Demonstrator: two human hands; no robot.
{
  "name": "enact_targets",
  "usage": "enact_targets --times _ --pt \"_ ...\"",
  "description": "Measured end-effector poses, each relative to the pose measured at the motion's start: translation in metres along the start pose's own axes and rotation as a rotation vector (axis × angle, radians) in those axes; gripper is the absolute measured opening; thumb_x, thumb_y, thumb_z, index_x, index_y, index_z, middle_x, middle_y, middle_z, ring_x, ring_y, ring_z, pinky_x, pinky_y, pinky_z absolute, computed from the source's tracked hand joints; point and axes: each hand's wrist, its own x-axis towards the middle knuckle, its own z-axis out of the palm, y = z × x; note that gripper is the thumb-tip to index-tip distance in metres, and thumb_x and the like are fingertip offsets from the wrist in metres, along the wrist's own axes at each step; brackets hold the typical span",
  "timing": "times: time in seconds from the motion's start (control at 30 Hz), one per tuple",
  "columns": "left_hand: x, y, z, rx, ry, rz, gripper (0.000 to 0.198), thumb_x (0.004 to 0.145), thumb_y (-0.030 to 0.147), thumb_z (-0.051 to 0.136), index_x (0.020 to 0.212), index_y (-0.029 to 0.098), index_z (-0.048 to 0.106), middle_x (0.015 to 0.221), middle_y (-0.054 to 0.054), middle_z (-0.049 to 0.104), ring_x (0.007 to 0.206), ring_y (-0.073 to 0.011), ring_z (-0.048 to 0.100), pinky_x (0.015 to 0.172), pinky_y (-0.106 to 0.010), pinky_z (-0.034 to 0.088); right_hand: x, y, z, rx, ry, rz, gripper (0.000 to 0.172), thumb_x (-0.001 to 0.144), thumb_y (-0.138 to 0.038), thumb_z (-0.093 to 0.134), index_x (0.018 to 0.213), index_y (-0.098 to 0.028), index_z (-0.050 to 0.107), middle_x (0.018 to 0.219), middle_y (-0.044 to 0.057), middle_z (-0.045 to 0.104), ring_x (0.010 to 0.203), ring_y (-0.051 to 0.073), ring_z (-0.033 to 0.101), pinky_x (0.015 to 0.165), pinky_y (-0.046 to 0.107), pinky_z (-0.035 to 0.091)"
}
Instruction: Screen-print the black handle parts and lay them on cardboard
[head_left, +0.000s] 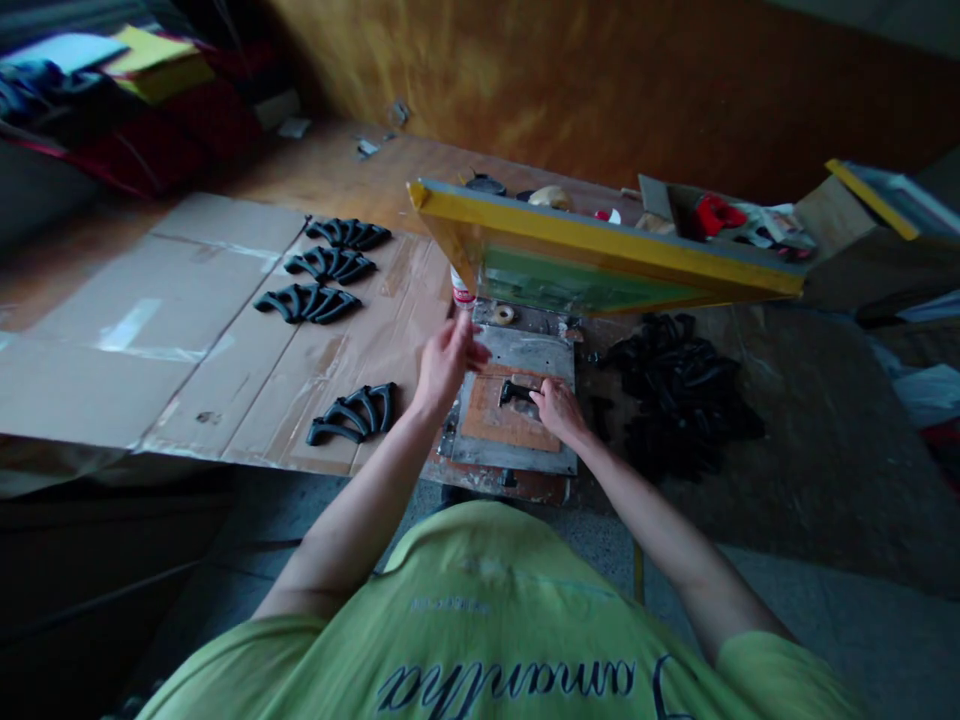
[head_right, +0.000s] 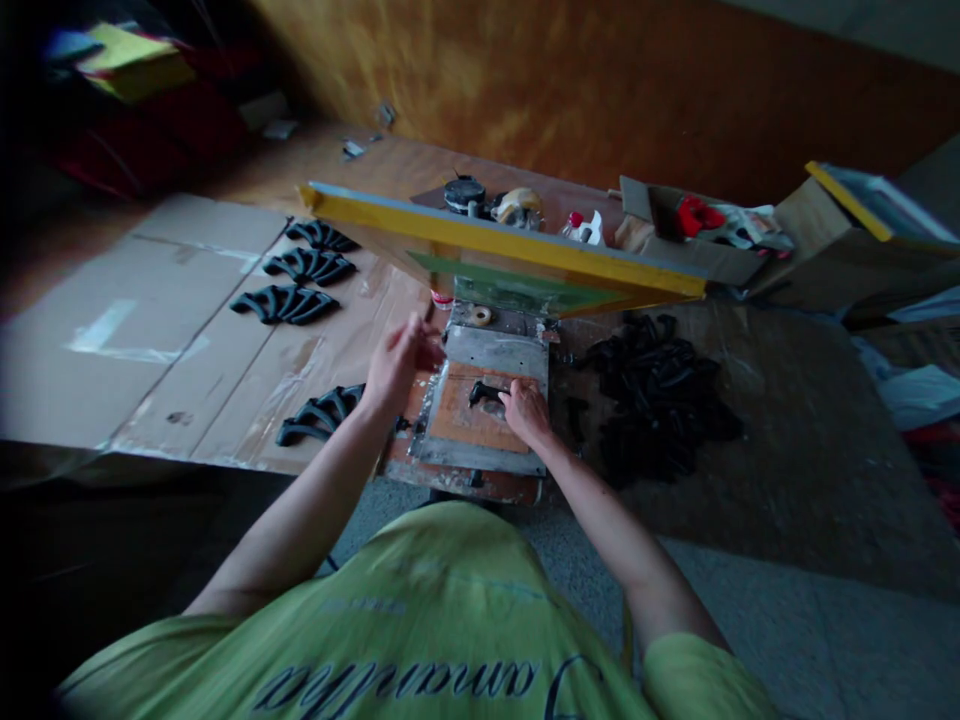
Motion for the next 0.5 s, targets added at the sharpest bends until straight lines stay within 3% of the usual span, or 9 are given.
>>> enact_targets --times 0.07,0.1,0.17,0.27,0.37,0.5 --pt "-0.030 -0.031 0.009 0.090 -0.299 -0.286 0.064 0.082 0.071 0.052 0.105 0.012 0.062 0.078 -0.010 0.070 0.066 -0.0187 0.067 0.051 -0.025 0.050 -0.003 -0.015 -0.008 0.071 0.061 0.036 0.017 0.097 -0.033 0.046 0.088 -0.021 0.054 0.080 0.009 0.063 0.084 0.023 0.056 0.073 0.032 0.044" --pt "-0.044 -0.044 0.014 0.089 -0.359 -0.365 0.064 0.079 0.071 0.056 0.106 0.013 0.061 0.085 -0.012 0.072 0.071 -0.0207 0.068 0.051 -0.026 0.051 -0.007 -0.024 -0.013 0.107 0.093 0.021 0.018 0.098 -0.033 0.045 0.089 -0.021 0.054 0.082 0.009 0.063 0.087 0.024 0.056 0.074 0.033 0.044" --pt "-0.065 -0.065 0.024 -0.007 -0.302 -0.396 0.062 0.079 0.072 0.054 0.104 0.016 0.057 0.096 -0.012 0.072 0.082 -0.0221 0.069 0.058 -0.028 0.054 -0.018 -0.045 -0.023 0.168 0.113 -0.082 0.019 0.098 -0.034 0.043 0.090 -0.021 0.054 0.087 0.010 0.063 0.091 0.025 0.055 0.078 0.035 0.045" --pt "-0.077 -0.075 0.029 -0.098 -0.116 -0.310 0.057 0.081 0.071 0.049 0.096 0.016 0.053 0.097 -0.010 0.071 0.084 -0.0204 0.069 0.063 -0.029 0.056 -0.032 -0.058 -0.036 0.246 0.053 -0.340 0.018 0.098 -0.031 0.045 0.090 -0.021 0.057 0.091 0.009 0.063 0.095 0.024 0.054 0.084 0.034 0.045" --pt "-0.077 -0.067 0.022 0.007 -0.172 -0.267 0.053 0.082 0.069 0.051 0.092 0.017 0.053 0.094 -0.010 0.073 0.077 -0.0191 0.070 0.057 -0.026 0.053 -0.028 -0.018 -0.048 0.243 0.056 -0.396 0.019 0.097 -0.030 0.046 0.093 -0.021 0.062 0.096 0.009 0.063 0.098 0.023 0.053 0.089 0.035 0.043" --pt "-0.080 -0.054 0.015 0.139 -0.213 -0.208 0.049 0.084 0.067 0.051 0.087 0.019 0.051 0.089 -0.008 0.075 0.070 -0.0171 0.070 0.058 -0.025 0.049 -0.003 0.096 -0.056 -0.033 0.077 -0.048 0.022 0.094 -0.030 0.049 0.089 -0.019 0.067 0.097 0.012 0.060 0.096 0.025 0.051 0.088 0.039 0.042"
